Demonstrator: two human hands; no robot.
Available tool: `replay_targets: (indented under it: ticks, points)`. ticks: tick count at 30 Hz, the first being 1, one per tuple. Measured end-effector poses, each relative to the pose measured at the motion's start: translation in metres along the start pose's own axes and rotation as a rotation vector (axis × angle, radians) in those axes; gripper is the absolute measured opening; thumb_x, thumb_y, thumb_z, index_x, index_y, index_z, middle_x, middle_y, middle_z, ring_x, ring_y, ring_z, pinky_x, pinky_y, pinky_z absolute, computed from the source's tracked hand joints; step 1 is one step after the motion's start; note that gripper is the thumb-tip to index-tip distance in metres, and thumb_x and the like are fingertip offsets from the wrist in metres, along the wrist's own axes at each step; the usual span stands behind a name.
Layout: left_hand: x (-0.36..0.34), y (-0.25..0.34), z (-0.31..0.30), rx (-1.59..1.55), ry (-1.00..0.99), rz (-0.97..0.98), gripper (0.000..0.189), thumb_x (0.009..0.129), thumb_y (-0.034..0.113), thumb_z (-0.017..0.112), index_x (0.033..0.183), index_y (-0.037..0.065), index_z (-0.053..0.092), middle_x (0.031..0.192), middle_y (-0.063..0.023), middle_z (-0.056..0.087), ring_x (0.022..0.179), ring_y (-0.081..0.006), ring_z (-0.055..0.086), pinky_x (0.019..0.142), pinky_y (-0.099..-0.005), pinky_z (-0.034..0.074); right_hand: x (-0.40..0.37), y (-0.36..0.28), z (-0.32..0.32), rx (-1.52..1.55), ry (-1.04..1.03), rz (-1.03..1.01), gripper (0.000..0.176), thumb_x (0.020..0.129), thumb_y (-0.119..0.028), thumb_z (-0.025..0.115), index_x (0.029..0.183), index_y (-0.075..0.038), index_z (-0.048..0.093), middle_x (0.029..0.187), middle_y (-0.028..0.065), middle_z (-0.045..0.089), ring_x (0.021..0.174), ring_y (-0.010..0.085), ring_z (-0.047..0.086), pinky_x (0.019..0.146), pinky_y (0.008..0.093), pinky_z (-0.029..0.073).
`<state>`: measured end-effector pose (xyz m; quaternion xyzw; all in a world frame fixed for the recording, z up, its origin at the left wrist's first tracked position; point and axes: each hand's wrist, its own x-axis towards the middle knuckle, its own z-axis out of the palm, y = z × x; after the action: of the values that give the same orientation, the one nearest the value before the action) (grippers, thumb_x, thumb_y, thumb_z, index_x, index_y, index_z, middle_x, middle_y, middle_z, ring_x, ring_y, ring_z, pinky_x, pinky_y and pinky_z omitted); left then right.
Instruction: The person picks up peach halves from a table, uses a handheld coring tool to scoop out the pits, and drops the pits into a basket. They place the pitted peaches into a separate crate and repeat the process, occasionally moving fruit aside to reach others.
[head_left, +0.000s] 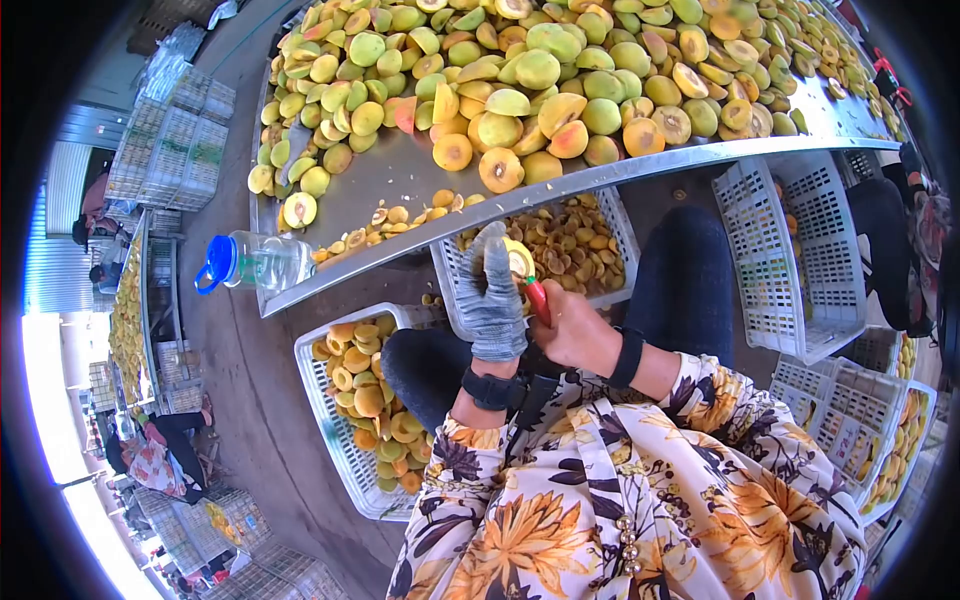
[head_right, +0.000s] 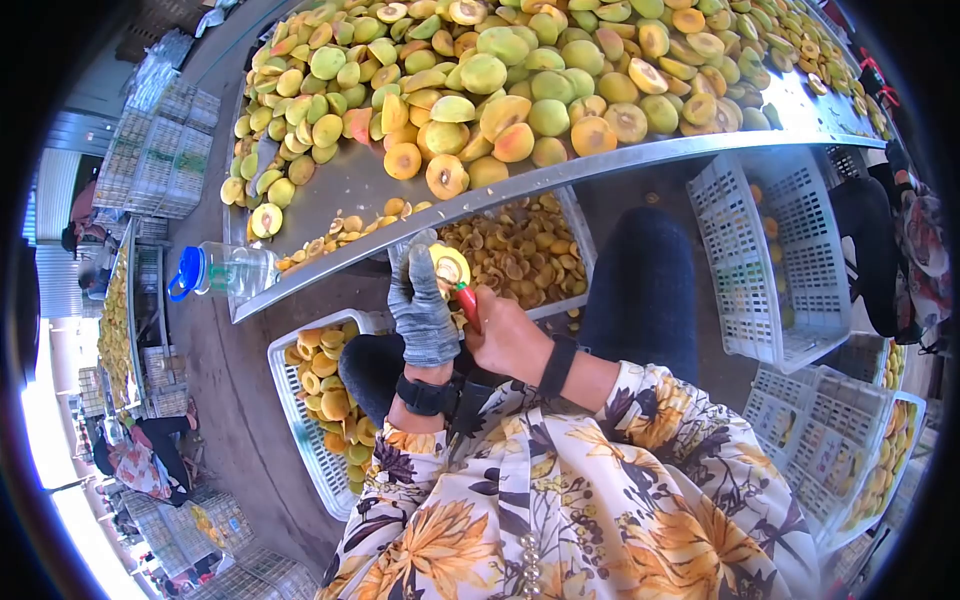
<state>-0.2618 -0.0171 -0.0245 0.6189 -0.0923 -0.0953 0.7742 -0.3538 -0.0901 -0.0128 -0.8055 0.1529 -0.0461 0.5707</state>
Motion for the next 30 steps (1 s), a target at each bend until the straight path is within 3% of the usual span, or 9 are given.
replay_targets:
  ticks: [5,7,11,14,21,23,25,27,30]
  points:
    - [0.025,-0.005,-0.031,-0.255,-0.066,-0.312,0.03,0.081,0.021,0.06,0.102,0.0,0.056,0.085,-0.0089,0.061,0.075,-0.0209,0.061,0.065,-0.0326,0.052,0.008,0.001,0.008,-0.045,-0.102,-0.05,0.021,0.071,-0.005,0.053,0.087,0.005,0.044,0.064,0.0268,0.052,0.066,0.0449,0.053,0.056,0.0441,0.042]
    - [0.029,0.004,-0.044,-0.405,-0.297,-0.579,0.033,0.081,0.026,0.06,0.1,-0.001,0.056,0.086,-0.0095,0.061,0.076,-0.0216,0.06,0.067,-0.0339,0.052,0.008,-0.001,0.007,-0.099,-0.17,-0.086,0.024,0.067,-0.001,0.052,0.088,0.007,0.044,0.065,0.0265,0.054,0.068,0.0436,0.055,0.06,0.0444,0.044]
    - [0.026,0.008,-0.045,-0.305,-0.274,-0.481,0.034,0.081,0.027,0.06,0.099,-0.001,0.057,0.089,-0.0117,0.061,0.077,-0.0226,0.061,0.068,-0.0353,0.053,0.018,0.002,-0.006,-0.149,-0.275,-0.105,0.025,0.067,-0.001,0.053,0.089,0.007,0.044,0.065,0.0266,0.054,0.069,0.0443,0.054,0.061,0.0449,0.045]
    - [0.019,0.016,-0.034,-0.28,-0.135,-0.354,0.031,0.082,0.024,0.061,0.098,-0.002,0.058,0.091,-0.0111,0.062,0.079,-0.0213,0.061,0.071,-0.0325,0.052,0.018,-0.002,-0.009,-0.096,-0.276,-0.13,0.019,0.07,-0.003,0.051,0.086,0.004,0.044,0.06,0.0233,0.053,0.054,0.0378,0.055,0.05,0.0402,0.043]
    - [0.008,0.004,-0.019,0.025,0.013,0.002,0.024,0.082,0.018,0.061,0.095,-0.002,0.06,0.09,-0.01,0.062,0.076,-0.0185,0.061,0.068,-0.0305,0.052,0.005,-0.024,-0.005,0.564,-0.502,0.419,0.012,0.075,-0.004,0.051,0.084,-0.001,0.043,0.053,0.0066,0.047,0.041,0.0164,0.05,0.04,0.0295,0.041]
    - [0.011,0.004,-0.022,-0.085,-0.03,-0.156,0.023,0.082,0.017,0.061,0.094,-0.002,0.06,0.088,-0.0105,0.062,0.075,-0.0192,0.061,0.066,-0.0317,0.052,0.002,-0.023,0.001,0.618,-0.501,0.466,0.012,0.075,-0.005,0.051,0.084,-0.002,0.043,0.054,0.0048,0.047,0.041,0.0134,0.05,0.039,0.0282,0.041]
    - [0.015,0.006,-0.031,-0.192,-0.072,-0.314,0.022,0.081,0.016,0.061,0.093,-0.002,0.06,0.086,-0.011,0.062,0.074,-0.0199,0.061,0.064,-0.0328,0.053,-0.003,-0.02,0.007,0.297,-0.343,0.237,0.014,0.075,-0.005,0.05,0.086,-0.001,0.043,0.056,0.0063,0.048,0.038,0.0131,0.049,0.036,0.0269,0.039]
    - [0.02,0.01,-0.043,-0.477,-0.33,-0.663,0.019,0.081,0.014,0.06,0.091,-0.002,0.06,0.084,-0.0127,0.062,0.07,-0.022,0.061,0.06,-0.0342,0.054,-0.008,-0.01,0.015,0.186,-0.311,0.151,0.014,0.075,-0.005,0.05,0.086,-0.001,0.043,0.057,0.0064,0.048,0.039,0.0131,0.049,0.036,0.027,0.04]
    - [0.015,0.011,-0.043,-0.336,-0.266,-0.523,0.02,0.08,0.015,0.061,0.09,-0.002,0.06,0.081,-0.013,0.062,0.069,-0.0225,0.062,0.058,-0.0346,0.054,-0.004,-0.022,0.0,0.103,-0.384,0.153,0.015,0.074,-0.004,0.049,0.088,0.0,0.043,0.057,0.0069,0.049,0.04,0.0141,0.051,0.037,0.0275,0.04]
